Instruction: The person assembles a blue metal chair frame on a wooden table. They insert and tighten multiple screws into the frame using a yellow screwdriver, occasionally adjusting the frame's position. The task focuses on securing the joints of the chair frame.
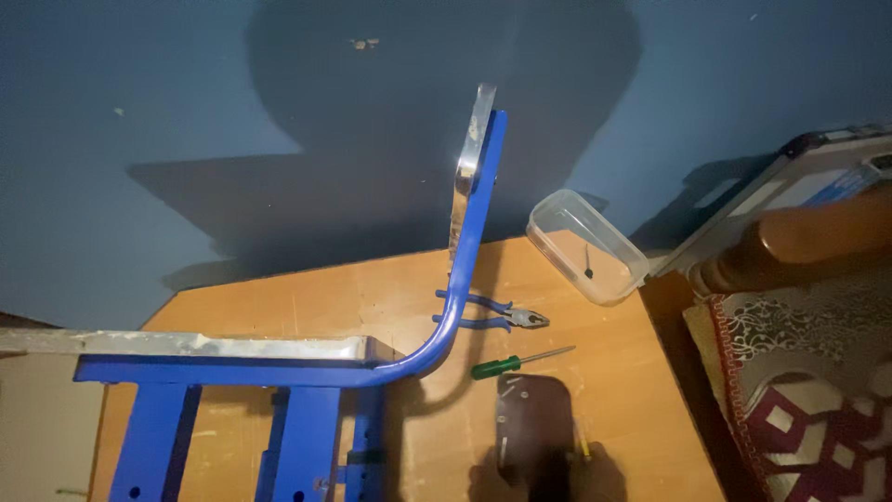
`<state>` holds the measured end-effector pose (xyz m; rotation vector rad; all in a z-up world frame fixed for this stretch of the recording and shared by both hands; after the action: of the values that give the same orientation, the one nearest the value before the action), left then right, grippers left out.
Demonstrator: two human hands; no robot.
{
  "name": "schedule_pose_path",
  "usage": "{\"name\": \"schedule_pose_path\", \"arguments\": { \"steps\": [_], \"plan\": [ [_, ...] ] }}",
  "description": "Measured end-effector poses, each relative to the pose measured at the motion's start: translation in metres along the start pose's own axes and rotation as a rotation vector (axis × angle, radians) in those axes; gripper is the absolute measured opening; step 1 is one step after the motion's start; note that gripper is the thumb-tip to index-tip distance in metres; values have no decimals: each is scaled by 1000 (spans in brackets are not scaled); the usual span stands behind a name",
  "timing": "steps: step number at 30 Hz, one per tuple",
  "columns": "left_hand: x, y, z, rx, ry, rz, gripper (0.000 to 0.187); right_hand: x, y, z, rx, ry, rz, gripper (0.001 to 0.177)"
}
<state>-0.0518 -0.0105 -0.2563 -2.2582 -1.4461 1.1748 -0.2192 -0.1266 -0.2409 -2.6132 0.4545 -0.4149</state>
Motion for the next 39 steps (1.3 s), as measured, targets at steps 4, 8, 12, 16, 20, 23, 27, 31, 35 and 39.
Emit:
{"name": "schedule_pose_path", "arguments": {
  "steps": [4,8,12,16,20,23,27,31,35,39],
  "plan": [
    [-40,-17,-12,5,-65,70,42,3,8,-37,-237,-69,-140,39],
    [-70,-24,-45,-44,-116,110,36,44,3,-60,-153,461,-289,30],
    [-98,-12,-70,-117,-150,163,30,103,-7,-57,86,608,-283,21],
    [-118,5,-84,-141,-172,274,27,135,-13,-52,99,603,-303,21],
    [-128,16,-92,-26,-121,302,18,139,-13,-48,110,391,-187,19],
    [-127,18,-88,-27,-91,325,16,140,-11,-50,85,361,-244,20],
    [-122,37,-68,-91,-349,50,21,139,-8,-45,127,290,-272,19],
    [-130,27,-58,-22,-706,-41,24,122,-4,-37,360,855,-309,17],
    [-154,-16,-124,-118,-64,230,17,112,-1,-38,283,925,-574,18],
    [-192,-81,-224,-177,-127,315,33,111,-13,-48,205,965,-234,28]
  ]
}}
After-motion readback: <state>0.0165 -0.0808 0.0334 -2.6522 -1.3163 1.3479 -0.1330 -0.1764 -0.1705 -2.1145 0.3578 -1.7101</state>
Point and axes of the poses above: each hand's wrist, its own y-axis towards the middle knuckle, its own z-axis out of the palm, x = y × z, the point moved 3 cm from there along y, towards the middle knuckle, and after that the axes turned 7 degrees about y, right-handed, at the moved point
